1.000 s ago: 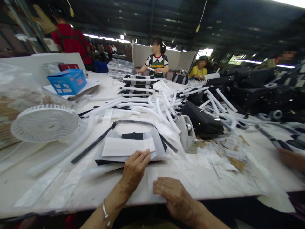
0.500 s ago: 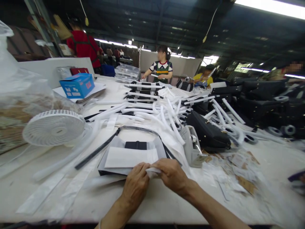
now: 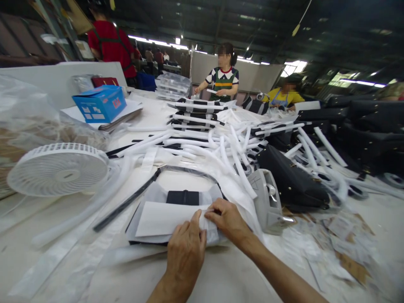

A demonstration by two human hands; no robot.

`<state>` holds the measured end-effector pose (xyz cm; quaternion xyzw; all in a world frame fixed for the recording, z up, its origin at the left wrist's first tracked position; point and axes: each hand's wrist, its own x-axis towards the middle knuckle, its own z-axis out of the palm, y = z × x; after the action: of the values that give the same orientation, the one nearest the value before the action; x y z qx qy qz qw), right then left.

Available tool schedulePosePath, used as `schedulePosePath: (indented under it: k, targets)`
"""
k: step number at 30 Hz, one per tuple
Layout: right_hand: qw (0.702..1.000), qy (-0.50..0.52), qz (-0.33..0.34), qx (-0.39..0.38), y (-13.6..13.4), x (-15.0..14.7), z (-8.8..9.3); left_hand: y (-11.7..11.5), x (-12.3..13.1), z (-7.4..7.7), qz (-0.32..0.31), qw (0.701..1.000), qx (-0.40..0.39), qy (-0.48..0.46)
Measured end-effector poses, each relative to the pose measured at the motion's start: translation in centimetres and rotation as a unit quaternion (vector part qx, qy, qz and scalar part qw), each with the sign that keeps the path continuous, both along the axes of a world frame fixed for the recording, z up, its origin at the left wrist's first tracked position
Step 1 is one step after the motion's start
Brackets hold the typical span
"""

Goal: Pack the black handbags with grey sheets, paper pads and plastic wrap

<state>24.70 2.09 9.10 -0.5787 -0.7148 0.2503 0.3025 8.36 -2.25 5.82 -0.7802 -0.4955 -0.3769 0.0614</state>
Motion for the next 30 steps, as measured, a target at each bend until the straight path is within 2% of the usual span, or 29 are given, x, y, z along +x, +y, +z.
schedulePosePath:
  k: [6, 18, 25, 28, 30]
  targets:
    - [0.998, 0.003, -0.044, -0.036, 0.5, 0.0, -0.8, 0.2, 0.1, 0.0, -0.002, 0.999, 0.01, 0.044]
    - [0.987, 0.052, -0.082, -0.129, 1.8, 0.0, -1.9, -0.5, -1.1, 0.8, -0.128, 0.986, -0.007, 0.103]
    - [0.987, 0.025, -0.126, -0.1, 2.5, -0.3, -2.0, -0.5, -0.8, -0.3, -0.089, 0.99, 0.012, 0.113]
    - [0.988, 0.021, -0.139, -0.067, 2.3, -0.6, -0.9, -0.4, -0.4, -1.0, -0.071, 0.99, 0.012, 0.118]
    - [0.989, 0.033, -0.138, -0.046, 1.3, 0.0, 0.4, -0.3, -0.2, -1.4, -0.062, 0.991, 0.007, 0.114]
